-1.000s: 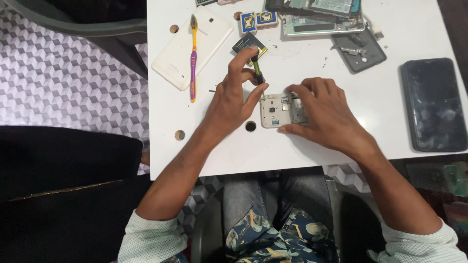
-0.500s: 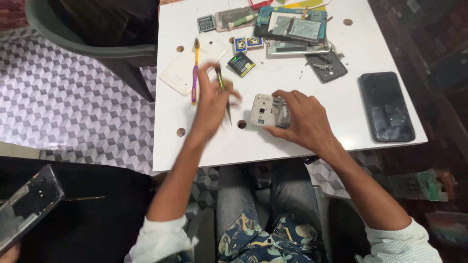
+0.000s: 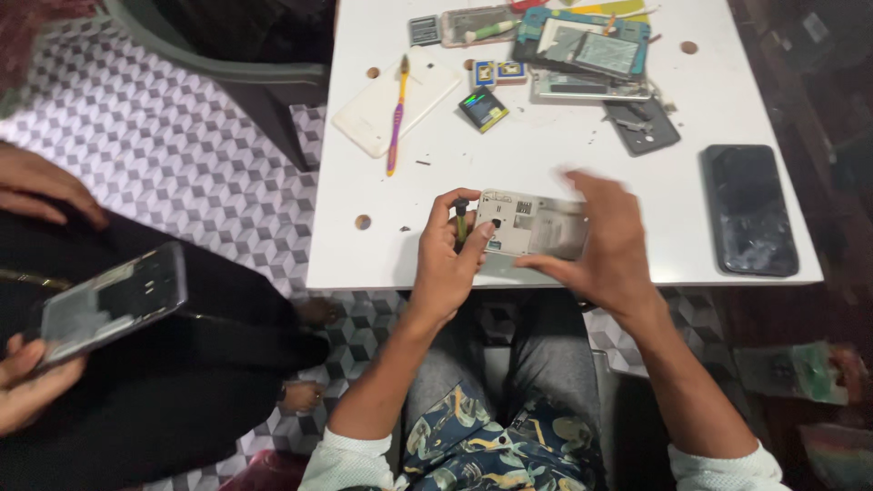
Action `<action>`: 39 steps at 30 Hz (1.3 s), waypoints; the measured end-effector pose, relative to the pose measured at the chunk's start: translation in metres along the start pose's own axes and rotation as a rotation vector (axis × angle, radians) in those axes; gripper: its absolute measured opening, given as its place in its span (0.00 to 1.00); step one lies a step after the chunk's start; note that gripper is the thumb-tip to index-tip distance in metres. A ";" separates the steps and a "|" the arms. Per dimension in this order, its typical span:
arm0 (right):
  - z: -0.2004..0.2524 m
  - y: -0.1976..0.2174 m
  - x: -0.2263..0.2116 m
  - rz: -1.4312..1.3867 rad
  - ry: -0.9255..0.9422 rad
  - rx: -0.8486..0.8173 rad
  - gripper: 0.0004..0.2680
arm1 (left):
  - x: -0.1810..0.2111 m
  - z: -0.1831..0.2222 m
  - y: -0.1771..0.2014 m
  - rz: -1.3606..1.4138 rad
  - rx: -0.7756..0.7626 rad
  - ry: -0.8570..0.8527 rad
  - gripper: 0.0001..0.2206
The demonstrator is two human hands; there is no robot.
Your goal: The person uses a screwdriver to remove screws from the back of a white smartphone and then from a black smartphone. They handle the phone bodies and place removed screws on the table.
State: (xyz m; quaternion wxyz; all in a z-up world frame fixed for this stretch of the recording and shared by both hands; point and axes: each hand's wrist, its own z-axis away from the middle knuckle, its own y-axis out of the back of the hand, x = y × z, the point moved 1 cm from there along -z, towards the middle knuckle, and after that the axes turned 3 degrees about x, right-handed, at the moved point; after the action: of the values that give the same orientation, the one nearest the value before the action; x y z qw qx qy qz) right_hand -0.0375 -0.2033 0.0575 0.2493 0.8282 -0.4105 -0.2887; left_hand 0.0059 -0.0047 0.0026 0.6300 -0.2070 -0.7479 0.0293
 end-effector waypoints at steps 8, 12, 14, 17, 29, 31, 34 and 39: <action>0.016 -0.029 0.026 -1.522 -0.724 0.000 0.33 | -0.011 -0.006 -0.019 0.276 0.110 0.052 0.19; 0.015 -0.036 0.028 -1.449 -0.776 0.085 0.26 | -0.028 -0.016 -0.020 0.117 0.117 -0.026 0.18; 0.008 -0.035 0.030 -1.359 -0.826 0.102 0.23 | -0.035 -0.025 -0.016 -0.033 0.079 -0.098 0.18; 0.000 -0.029 0.037 -1.208 -0.945 0.140 0.20 | -0.040 -0.041 -0.003 -0.319 0.105 -0.155 0.17; -0.038 -0.058 0.073 -1.227 -1.113 0.037 0.18 | 0.002 0.000 0.055 0.159 0.234 -0.015 0.16; -0.053 -0.070 0.088 -1.085 -1.138 0.062 0.18 | 0.004 0.015 0.057 0.177 0.259 -0.017 0.16; -0.068 -0.073 0.105 -0.866 -1.090 -0.022 0.19 | 0.005 0.033 0.066 0.142 0.318 -0.044 0.17; -0.078 -0.077 0.111 -0.366 -0.944 -0.104 0.21 | 0.005 0.056 0.082 0.138 0.336 -0.130 0.16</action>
State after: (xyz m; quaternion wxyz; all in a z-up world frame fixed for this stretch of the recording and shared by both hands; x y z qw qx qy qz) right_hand 0.1121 -0.2392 0.0320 0.0230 0.6524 -0.3118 -0.6904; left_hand -0.0255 0.0838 -0.0288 0.6026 -0.1475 -0.7556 0.2103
